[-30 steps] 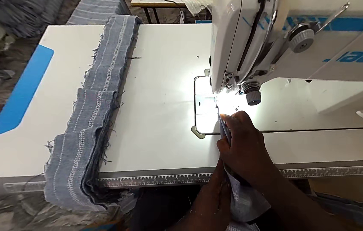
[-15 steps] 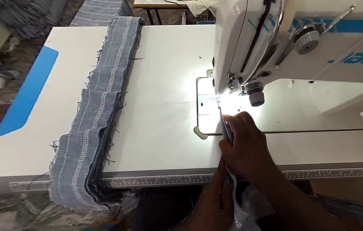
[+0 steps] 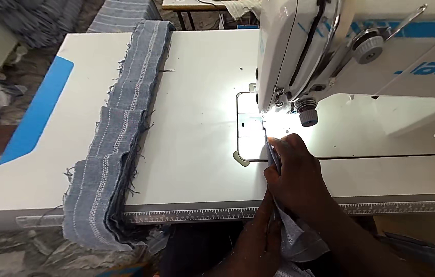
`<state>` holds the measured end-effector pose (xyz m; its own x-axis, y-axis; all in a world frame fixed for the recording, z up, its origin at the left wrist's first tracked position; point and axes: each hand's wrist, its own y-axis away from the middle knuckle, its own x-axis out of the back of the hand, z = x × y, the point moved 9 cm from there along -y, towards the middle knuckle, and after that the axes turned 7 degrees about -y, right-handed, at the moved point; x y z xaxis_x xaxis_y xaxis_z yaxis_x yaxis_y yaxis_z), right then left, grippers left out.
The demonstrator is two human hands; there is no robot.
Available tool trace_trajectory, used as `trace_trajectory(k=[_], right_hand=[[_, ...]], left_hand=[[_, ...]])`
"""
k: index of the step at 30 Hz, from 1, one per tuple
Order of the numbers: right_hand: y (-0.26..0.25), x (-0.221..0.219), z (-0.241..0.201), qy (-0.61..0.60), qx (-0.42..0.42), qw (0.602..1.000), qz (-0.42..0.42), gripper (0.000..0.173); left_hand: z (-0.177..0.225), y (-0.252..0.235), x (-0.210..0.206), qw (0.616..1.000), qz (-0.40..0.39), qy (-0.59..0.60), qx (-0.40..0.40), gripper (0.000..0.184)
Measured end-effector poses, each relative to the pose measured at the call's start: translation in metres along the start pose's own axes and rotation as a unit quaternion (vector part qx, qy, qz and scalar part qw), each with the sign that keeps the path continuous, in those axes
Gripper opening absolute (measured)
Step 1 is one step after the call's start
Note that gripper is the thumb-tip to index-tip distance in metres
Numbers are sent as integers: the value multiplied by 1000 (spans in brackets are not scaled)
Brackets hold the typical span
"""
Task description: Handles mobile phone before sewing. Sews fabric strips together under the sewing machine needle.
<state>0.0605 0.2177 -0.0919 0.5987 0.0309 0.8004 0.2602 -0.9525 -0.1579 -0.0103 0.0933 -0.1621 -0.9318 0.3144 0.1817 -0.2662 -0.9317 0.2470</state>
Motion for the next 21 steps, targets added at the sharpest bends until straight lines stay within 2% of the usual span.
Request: trace_trajectory(k=[5, 21], right_hand=[[0, 0, 1, 3, -4, 1000, -2, 51], [1, 0, 0, 4, -2, 1000, -4, 53]], left_hand=[[3, 0, 3, 999, 17, -32, -12, 62], [1, 2, 4, 999, 21, -27, 7, 62]])
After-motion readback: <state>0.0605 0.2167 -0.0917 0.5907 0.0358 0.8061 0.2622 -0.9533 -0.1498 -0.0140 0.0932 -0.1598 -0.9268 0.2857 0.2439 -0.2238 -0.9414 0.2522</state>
